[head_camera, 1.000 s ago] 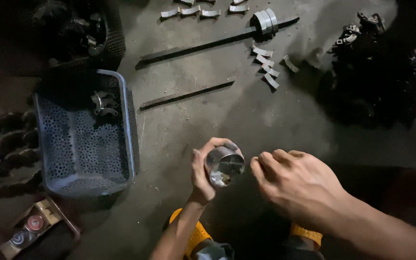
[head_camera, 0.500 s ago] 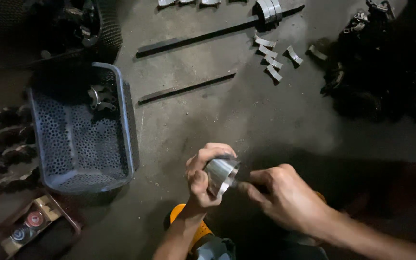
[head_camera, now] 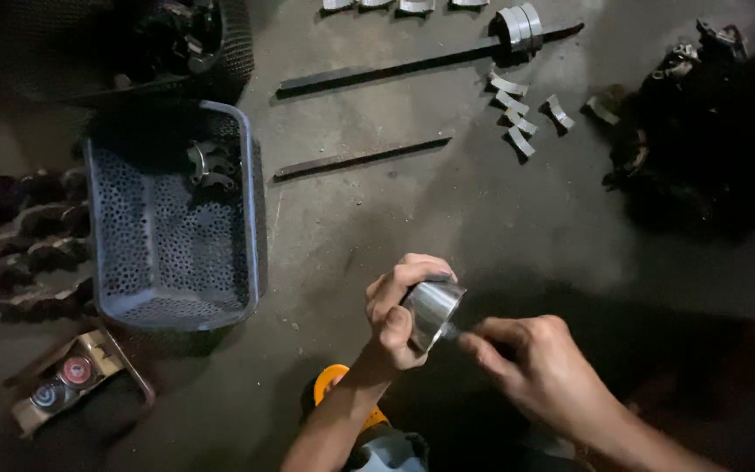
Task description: Applying grease to several small, curved metal engine bearing parts using a small applicator tool.
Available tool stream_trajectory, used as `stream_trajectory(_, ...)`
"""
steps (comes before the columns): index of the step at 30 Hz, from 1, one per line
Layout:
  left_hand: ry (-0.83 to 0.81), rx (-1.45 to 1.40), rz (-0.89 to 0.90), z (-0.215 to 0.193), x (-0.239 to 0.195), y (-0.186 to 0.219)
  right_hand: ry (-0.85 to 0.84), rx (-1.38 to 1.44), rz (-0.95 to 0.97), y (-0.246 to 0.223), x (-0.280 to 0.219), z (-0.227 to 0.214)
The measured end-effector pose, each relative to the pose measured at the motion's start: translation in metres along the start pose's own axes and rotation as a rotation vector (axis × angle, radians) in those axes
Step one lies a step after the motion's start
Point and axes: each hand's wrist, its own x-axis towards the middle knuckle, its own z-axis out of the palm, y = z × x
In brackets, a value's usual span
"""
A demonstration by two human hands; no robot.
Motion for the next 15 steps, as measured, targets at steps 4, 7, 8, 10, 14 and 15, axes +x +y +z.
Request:
stream_trajectory(4,0.026,-0.143,-0.092,0.001,0.001,-0.001,-0.274,0.660,0.150,0.004,0.004,-0.006)
stream_trajectory(7,0.145,-0.575,-0.279,-0.001,-0.007,-0.011,0.102,0.125,-0.085,-0.011,-0.003,-0.021)
stream_trajectory(8,0.146,-0.605,-0.363,-0.002,-0.005,-0.010,0.115,-0.013,-0.148,-0.013,-0.005,-0.024)
stream_trajectory(10,0.148,-0.635,-0.443,-0.003,-0.002,-0.009,0.129,-0.155,-0.213,-0.015,-0.005,-0.028)
stream_trajectory(14,0.142,-0.742,-0.584,-0.005,-0.007,-0.016,0.198,-0.353,-0.325,-0.017,0.001,-0.031)
stream_trajectory(15,0.162,-0.805,-0.642,-0.006,-0.010,-0.019,0.236,-0.362,-0.360,-0.017,0.003,-0.031)
